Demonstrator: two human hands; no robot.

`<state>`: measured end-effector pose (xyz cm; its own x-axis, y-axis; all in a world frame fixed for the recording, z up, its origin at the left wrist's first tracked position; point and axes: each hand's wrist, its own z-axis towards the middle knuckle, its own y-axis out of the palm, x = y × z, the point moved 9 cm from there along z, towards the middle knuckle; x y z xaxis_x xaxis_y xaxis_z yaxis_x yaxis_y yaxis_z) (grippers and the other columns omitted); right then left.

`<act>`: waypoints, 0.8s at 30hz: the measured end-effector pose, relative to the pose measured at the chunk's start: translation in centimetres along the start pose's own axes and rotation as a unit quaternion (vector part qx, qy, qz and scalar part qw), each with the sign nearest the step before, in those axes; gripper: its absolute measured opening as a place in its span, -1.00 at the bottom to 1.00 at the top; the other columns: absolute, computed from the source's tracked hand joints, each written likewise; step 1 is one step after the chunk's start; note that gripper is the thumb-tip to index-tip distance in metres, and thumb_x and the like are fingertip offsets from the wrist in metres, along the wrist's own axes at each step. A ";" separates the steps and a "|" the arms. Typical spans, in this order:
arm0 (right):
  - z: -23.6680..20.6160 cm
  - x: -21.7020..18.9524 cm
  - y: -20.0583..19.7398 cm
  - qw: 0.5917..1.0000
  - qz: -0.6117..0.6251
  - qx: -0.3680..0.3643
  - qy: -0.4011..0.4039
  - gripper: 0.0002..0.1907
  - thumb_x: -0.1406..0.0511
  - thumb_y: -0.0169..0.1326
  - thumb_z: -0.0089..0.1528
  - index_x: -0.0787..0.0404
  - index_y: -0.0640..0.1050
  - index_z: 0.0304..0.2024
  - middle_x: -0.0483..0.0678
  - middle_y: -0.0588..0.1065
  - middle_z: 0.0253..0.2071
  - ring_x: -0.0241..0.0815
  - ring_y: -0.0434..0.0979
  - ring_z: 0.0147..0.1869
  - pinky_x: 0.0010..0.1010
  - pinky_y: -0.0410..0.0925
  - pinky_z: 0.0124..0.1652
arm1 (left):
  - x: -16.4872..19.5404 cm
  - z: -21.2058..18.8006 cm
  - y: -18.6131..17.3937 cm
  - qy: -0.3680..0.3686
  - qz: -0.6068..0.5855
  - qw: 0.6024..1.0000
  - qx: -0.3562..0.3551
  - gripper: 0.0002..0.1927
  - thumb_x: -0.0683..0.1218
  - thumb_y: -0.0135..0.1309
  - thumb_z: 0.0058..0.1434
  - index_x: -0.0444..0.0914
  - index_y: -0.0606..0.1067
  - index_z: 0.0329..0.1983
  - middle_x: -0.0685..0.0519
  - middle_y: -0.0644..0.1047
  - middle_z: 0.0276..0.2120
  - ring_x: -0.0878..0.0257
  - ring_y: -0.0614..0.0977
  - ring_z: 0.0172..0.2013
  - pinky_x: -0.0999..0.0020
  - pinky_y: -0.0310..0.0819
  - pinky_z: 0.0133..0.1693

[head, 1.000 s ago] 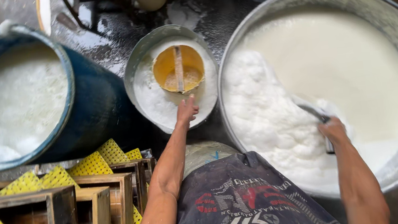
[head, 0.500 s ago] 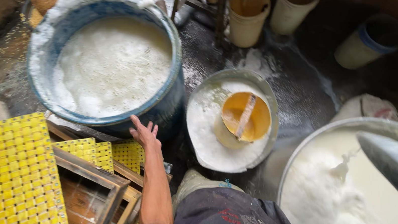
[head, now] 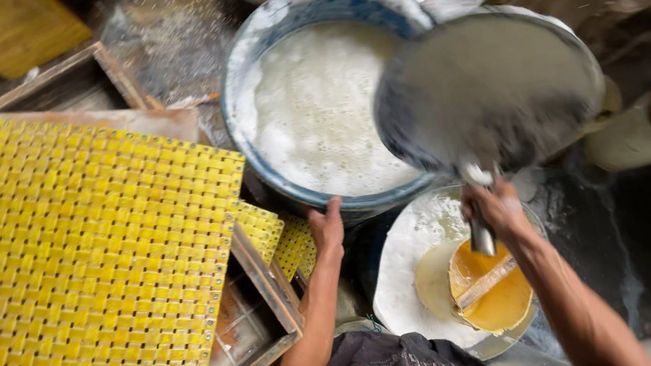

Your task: The person uses a wide metal scoop to lift white soybean curd and liquid from a large basin and transfer it between large barrels and a strainer container, repeatedly skimming curd from the liquid and moving it toward the molding station.

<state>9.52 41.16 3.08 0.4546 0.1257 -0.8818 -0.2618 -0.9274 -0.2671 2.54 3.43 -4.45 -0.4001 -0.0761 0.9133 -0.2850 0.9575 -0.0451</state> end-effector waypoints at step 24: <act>16.5 1.5 31.7 0.842 0.206 -0.286 0.409 -0.78 0.34 -0.23 0.40 0.36 0.41 -0.08 -0.03 0.41 -0.48 -0.33 0.36 -0.60 -0.55 0.32 -0.67 | -4.5 1.5 0.2 -0.105 0.117 0.987 -0.022 -0.36 0.23 0.07 0.24 -0.52 0.43 -0.18 -0.24 0.46 -0.23 0.06 0.50 -0.21 0.06 0.48 -0.13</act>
<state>-12.11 17.74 -13.10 0.9207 -0.3159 -0.2293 -0.1945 -0.8806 0.4322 2.98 3.58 -9.21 -0.6238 0.0963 0.7756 -0.1270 0.9667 -0.2222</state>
